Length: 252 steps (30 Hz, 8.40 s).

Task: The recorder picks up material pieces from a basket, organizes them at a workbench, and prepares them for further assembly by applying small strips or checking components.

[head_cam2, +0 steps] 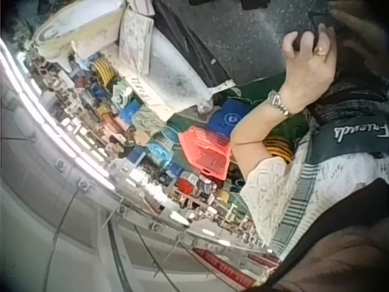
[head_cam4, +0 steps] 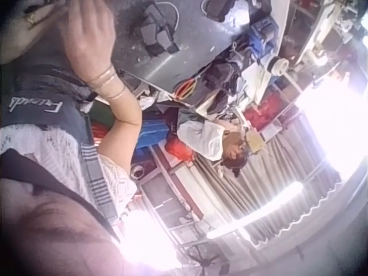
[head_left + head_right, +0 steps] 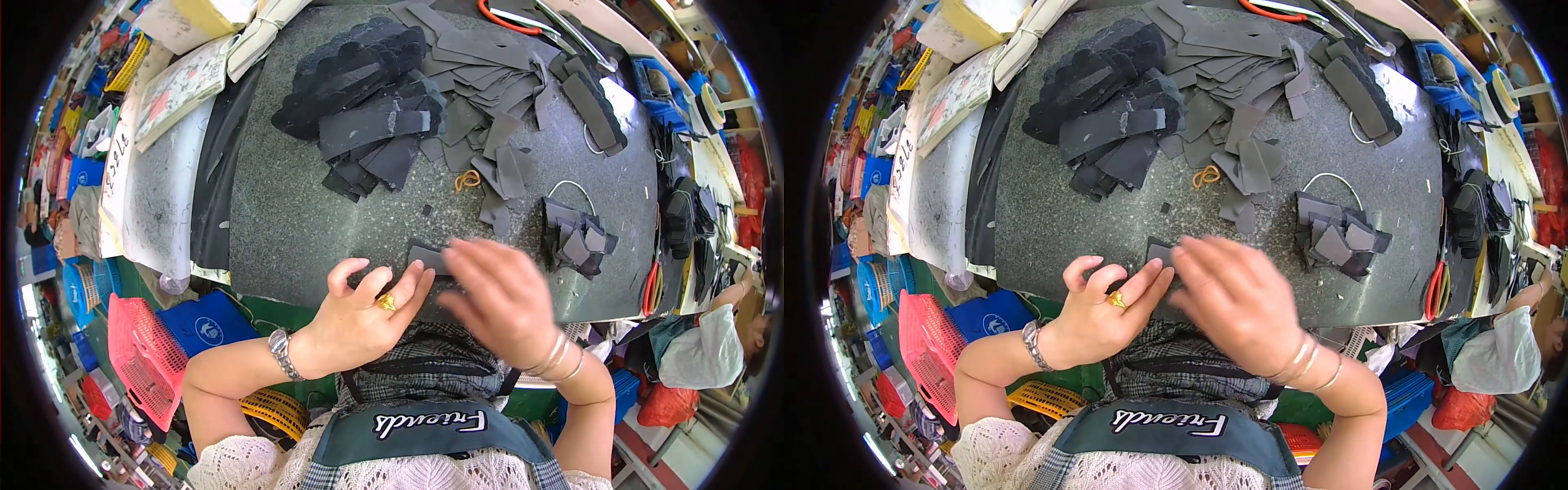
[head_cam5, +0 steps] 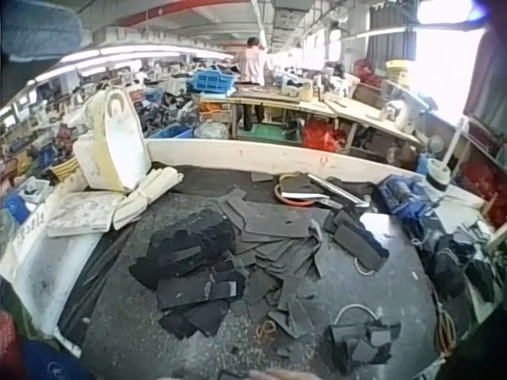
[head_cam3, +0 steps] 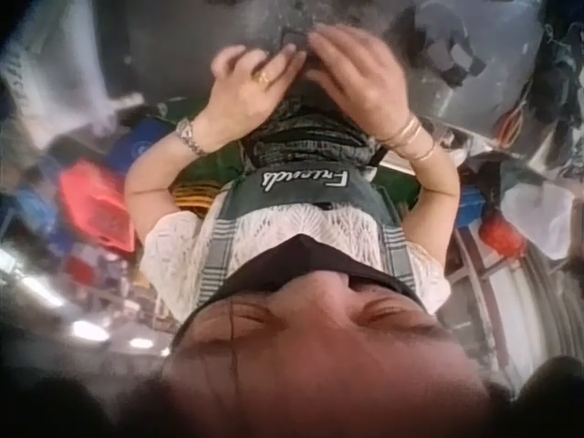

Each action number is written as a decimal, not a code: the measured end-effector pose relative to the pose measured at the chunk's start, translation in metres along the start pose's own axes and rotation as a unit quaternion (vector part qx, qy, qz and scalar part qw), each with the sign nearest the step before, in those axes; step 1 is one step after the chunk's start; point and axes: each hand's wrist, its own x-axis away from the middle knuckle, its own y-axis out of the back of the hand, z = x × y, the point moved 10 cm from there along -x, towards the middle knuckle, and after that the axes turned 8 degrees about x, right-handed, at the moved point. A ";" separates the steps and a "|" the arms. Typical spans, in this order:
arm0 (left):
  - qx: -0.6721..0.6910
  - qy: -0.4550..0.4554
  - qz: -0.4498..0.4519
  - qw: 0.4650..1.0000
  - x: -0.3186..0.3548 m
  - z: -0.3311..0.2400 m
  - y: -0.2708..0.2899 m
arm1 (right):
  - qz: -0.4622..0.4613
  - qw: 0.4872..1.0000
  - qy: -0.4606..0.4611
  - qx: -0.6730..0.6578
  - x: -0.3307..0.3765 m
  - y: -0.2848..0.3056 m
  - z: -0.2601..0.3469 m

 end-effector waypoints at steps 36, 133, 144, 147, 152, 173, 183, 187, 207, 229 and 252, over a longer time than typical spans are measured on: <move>0.256 0.015 0.024 0.966 -0.055 0.022 0.004 | 0.014 1.000 -0.018 0.005 -0.049 0.048 -0.088; 0.174 0.103 -0.065 0.977 -0.019 0.027 0.023 | -0.073 0.890 -0.287 -0.346 -0.032 0.036 -0.101; 0.003 0.083 -0.031 0.996 0.012 -0.003 0.001 | 0.057 0.806 -0.331 -0.487 0.002 -0.061 -0.064; 0.000 0.071 -0.028 0.997 0.012 -0.004 0.000 | 0.089 0.844 -0.311 -0.427 -0.005 -0.063 -0.067; -0.016 0.047 -0.005 0.999 0.003 -0.006 0.000 | 0.128 0.919 -0.250 -0.276 -0.022 -0.045 -0.059; 0.015 0.078 -0.148 0.986 -0.076 0.109 0.039 | -0.012 0.968 -0.150 0.202 0.012 0.098 -0.089; -0.142 0.068 -0.063 0.985 -0.069 0.086 0.006 | 0.007 0.984 0.164 0.076 -0.113 -0.029 -0.014; -0.051 0.087 -0.059 0.993 -0.072 0.087 0.026 | 0.102 0.990 0.092 0.033 -0.122 -0.039 -0.028; 0.205 -0.073 -0.008 0.976 -0.018 0.017 0.011 | 0.020 0.996 0.055 -0.069 -0.134 0.015 -0.079; 0.327 0.181 -0.098 0.922 -0.127 0.092 0.000 | -0.002 0.838 -0.339 -0.427 -0.002 0.021 -0.147; 0.054 0.050 -0.045 0.996 0.008 0.000 -0.001 | 0.028 0.979 0.063 -0.194 -0.020 -0.002 -0.029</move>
